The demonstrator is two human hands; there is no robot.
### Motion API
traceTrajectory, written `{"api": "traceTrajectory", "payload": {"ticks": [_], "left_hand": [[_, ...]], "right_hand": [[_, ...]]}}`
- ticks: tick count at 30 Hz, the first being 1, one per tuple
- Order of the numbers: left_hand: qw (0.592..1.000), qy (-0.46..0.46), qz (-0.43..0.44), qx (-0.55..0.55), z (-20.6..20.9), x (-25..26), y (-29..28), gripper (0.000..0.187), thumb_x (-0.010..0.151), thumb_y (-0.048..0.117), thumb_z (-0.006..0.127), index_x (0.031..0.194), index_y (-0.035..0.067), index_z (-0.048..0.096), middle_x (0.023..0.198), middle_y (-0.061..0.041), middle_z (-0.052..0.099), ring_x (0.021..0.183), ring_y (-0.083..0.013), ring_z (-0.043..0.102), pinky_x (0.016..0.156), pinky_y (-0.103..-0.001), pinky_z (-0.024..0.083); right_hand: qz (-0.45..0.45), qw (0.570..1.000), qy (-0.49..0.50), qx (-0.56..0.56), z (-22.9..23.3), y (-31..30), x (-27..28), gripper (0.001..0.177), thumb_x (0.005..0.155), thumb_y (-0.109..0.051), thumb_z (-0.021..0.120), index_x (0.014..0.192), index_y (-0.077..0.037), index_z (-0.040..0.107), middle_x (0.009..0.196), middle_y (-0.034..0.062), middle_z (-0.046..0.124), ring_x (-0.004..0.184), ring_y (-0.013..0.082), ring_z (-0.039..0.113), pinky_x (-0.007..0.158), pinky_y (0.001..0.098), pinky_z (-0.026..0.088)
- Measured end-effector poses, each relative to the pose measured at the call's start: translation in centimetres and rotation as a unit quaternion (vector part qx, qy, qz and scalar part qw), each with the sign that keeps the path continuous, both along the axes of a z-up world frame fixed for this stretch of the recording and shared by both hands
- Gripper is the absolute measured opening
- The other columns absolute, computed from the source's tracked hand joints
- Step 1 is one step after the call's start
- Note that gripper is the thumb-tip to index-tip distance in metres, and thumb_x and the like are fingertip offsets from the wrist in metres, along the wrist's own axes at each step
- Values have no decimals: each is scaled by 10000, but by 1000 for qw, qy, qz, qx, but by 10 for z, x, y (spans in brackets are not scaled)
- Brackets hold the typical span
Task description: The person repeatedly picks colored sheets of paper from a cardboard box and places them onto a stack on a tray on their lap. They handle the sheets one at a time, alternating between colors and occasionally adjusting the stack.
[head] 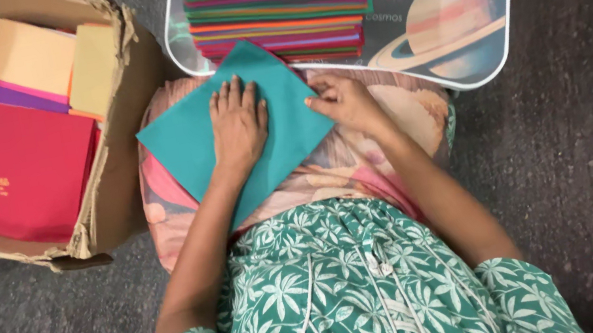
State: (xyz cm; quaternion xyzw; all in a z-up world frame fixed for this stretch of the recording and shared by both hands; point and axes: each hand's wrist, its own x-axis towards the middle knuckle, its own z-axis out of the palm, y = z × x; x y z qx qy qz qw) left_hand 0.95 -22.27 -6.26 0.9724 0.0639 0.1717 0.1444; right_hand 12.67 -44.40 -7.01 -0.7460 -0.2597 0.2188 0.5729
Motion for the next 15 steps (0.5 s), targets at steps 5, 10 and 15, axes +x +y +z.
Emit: {"api": "traceTrajectory", "payload": {"ticks": [5,10,15], "left_hand": [[997,-18,-32,-67,10,-18,15,461,996,239,607,1379,-15,571,1469,-284,524,1379,-454,472,1191,-557,300],[989,-50,22,-136,27,-55,42,514,964,188,631,1428,-6,526,1518,-271,480,1407,-458,424,1179,-533,299],[922,-149,143,-328,38,-100,74,557,1069,221,559,1537,-27,390,1576,-258,426,1478,-383,403,1230,-487,310]], "right_hand": [[84,973,159,-143,-24,43,31,372,968,-263,754,1208,20,722,986,108,774,851,171,719,756,320,588],[164,976,140,17,35,83,7,389,959,-239,717,1276,-17,679,1074,18,733,939,80,664,820,262,580],[175,976,123,38,134,107,7,394,994,-268,701,1295,-13,691,1093,8,740,945,86,682,837,262,587]]}}
